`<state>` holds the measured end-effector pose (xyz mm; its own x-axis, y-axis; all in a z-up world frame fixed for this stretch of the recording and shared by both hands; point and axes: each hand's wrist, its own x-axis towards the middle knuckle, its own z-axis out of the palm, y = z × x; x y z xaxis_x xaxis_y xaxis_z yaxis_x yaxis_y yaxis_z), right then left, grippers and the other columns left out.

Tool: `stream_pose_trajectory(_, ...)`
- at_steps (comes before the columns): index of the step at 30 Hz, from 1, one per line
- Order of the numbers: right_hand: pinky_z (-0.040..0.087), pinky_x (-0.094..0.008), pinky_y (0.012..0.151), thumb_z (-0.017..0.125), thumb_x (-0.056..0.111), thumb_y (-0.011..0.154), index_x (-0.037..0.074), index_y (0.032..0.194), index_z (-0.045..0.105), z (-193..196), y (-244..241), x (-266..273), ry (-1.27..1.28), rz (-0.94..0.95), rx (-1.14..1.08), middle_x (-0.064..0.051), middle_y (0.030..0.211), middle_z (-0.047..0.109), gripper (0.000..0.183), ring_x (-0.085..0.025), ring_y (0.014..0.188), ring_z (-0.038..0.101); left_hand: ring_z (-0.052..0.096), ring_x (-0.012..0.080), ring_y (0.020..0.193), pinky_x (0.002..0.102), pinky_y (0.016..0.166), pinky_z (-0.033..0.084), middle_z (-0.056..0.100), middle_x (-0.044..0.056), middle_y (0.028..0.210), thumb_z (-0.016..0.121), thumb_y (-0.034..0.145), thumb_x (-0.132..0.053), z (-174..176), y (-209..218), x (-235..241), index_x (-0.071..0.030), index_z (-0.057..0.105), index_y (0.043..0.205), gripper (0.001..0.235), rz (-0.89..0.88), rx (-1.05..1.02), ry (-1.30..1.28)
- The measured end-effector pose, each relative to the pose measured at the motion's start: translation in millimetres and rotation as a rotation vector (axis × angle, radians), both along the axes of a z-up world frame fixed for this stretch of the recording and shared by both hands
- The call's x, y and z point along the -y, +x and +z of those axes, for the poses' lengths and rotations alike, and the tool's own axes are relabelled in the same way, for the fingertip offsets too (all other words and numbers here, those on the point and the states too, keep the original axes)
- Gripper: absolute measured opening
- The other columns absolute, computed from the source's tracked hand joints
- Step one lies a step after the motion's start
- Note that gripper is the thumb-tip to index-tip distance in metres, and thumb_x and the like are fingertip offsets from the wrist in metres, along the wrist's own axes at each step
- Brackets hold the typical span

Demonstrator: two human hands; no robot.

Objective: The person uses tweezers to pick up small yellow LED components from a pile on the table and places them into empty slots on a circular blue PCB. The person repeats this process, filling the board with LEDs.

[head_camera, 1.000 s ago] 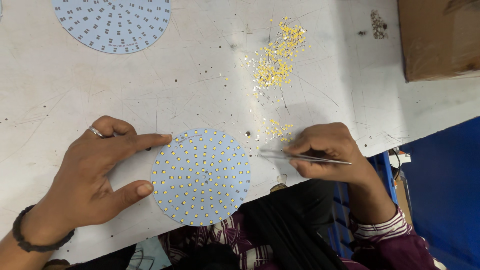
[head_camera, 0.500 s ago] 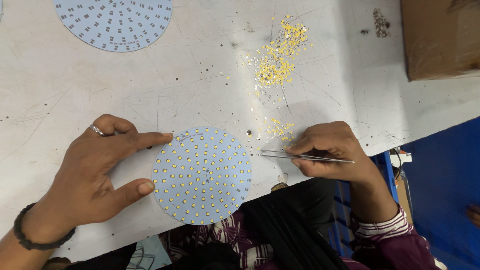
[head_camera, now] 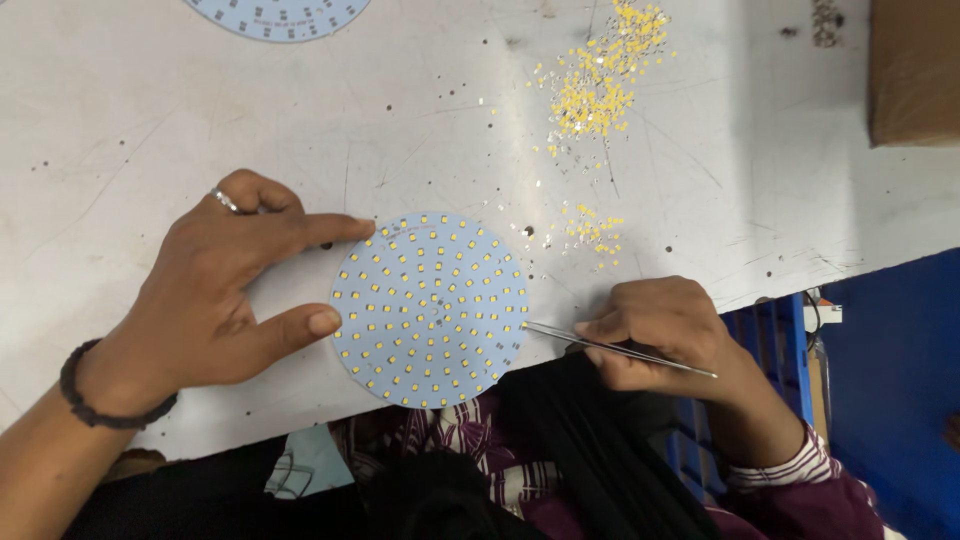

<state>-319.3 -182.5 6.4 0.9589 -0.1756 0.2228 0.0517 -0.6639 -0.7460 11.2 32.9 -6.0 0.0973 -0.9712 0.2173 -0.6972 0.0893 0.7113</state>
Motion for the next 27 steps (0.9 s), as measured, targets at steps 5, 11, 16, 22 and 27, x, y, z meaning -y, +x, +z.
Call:
stream_pose_trajectory(5,0.042,-0.029,0.046,0.077,0.008,0.079,0.005,0.079,0.067,-3.0,-0.3,0.4,-0.009,0.031,0.027,-0.004,0.063,0.065,0.011,-0.015,0.052,0.061,0.057,0.0241,0.092,0.037,0.078,0.048,0.067,0.006,0.081,0.065,0.083,-0.059,-1.9,0.1,-2.4,-0.013,0.075,0.122,0.061,-0.007,0.011,-0.008)
stream_pose_trajectory(11,0.045,-0.028,0.048,0.077,0.011,0.082,0.006,0.082,0.066,-1.1,3.0,-2.0,0.013,0.060,0.016,-0.004,0.066,0.066,0.012,-0.015,0.055,0.064,0.056,0.0243,0.091,0.036,0.074,0.047,0.067,0.007,0.082,0.065,0.082,-0.060,-1.6,0.1,-2.5,-0.013,0.075,0.121,0.062,0.003,0.004,0.003)
stream_pose_trajectory(16,0.044,-0.029,0.049,0.077,0.012,0.083,0.004,0.085,0.068,0.6,-7.9,5.6,-0.009,0.010,0.039,-0.006,0.068,0.066,0.012,-0.016,0.054,0.062,0.056,0.0246,0.086,0.038,0.071,0.047,0.062,0.006,0.075,0.068,0.075,-0.053,3.3,0.2,2.4,-0.013,0.075,0.121,0.061,0.011,0.016,0.057)
stream_pose_trajectory(22,0.036,-0.027,0.047,0.075,0.008,0.081,-0.001,0.082,0.067,-0.5,-32.8,17.5,-0.025,-0.406,-0.007,-0.004,0.061,0.057,0.011,-0.012,0.048,0.053,0.056,0.0242,0.085,0.039,0.078,0.048,0.057,0.004,0.066,0.076,0.067,-0.048,3.7,0.5,0.8,-0.017,0.074,0.126,0.067,0.037,0.037,0.134)
stream_pose_trajectory(27,0.038,-0.025,0.049,0.073,0.005,0.079,-0.002,0.081,0.064,-7.3,-39.9,18.8,-0.056,-0.446,0.033,-0.007,0.064,0.060,0.011,-0.011,0.052,0.056,0.057,0.0260,0.093,0.039,0.078,0.049,0.063,0.006,0.078,0.079,0.059,-0.047,3.2,-0.9,1.1,-0.018,0.074,0.125,0.072,0.060,0.072,0.178)
